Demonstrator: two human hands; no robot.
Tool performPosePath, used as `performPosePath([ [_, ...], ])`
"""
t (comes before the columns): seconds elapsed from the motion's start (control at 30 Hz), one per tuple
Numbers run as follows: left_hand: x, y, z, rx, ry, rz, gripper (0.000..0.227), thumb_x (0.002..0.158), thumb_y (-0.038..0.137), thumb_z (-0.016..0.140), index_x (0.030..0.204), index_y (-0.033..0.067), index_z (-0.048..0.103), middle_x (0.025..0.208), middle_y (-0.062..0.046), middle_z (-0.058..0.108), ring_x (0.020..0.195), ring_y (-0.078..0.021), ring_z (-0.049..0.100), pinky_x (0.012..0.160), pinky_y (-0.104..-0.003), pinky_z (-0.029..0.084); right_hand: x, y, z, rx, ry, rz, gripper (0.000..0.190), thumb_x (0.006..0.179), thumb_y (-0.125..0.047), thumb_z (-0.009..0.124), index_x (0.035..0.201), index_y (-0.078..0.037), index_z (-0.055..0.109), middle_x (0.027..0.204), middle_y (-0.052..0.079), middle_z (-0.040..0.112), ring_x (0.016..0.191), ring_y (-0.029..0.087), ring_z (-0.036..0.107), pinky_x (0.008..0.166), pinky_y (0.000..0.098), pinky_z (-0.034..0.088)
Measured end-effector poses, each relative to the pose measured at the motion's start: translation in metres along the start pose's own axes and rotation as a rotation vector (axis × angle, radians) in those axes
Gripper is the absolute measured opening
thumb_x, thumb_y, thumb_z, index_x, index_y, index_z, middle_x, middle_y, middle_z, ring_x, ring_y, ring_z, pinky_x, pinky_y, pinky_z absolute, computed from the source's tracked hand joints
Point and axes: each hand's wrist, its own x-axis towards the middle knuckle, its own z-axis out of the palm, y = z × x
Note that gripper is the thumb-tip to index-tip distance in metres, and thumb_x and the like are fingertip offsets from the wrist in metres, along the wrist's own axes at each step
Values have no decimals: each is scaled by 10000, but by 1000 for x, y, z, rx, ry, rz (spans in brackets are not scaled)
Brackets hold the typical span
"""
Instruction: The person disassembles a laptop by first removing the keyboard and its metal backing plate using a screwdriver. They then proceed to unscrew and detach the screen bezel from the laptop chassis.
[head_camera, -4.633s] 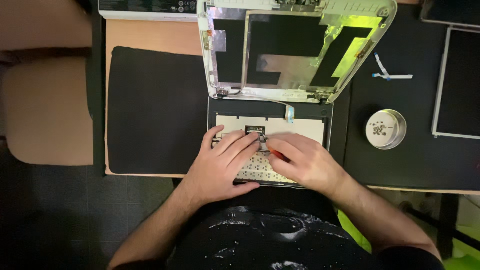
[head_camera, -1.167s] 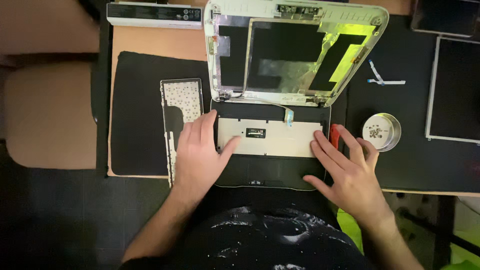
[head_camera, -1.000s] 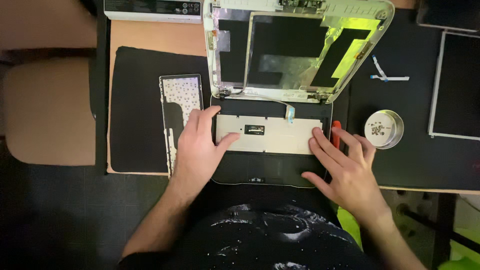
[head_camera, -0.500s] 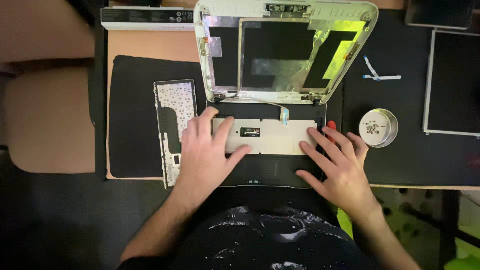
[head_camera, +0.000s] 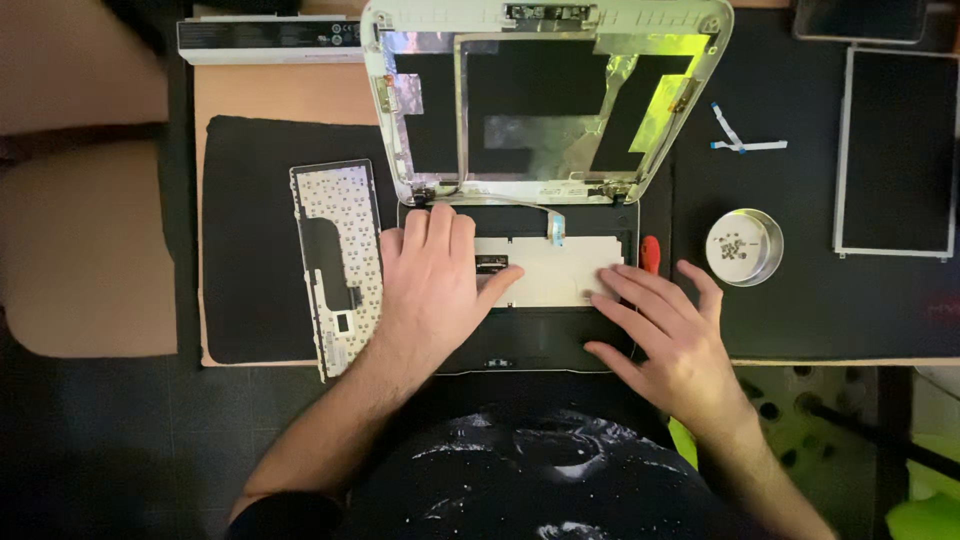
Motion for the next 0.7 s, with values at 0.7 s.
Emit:
performPosePath([
  [0.7,16,-21,6,-280,-154,48,502,1031,596,927,1063,143,714,1050,-32,573,1064,-342,694,841,-535,514,-10,1,8,115,22,31,354,986,-336,983,1296,-212,869,1583,34,864,1523,259,779,1426,663,380],
])
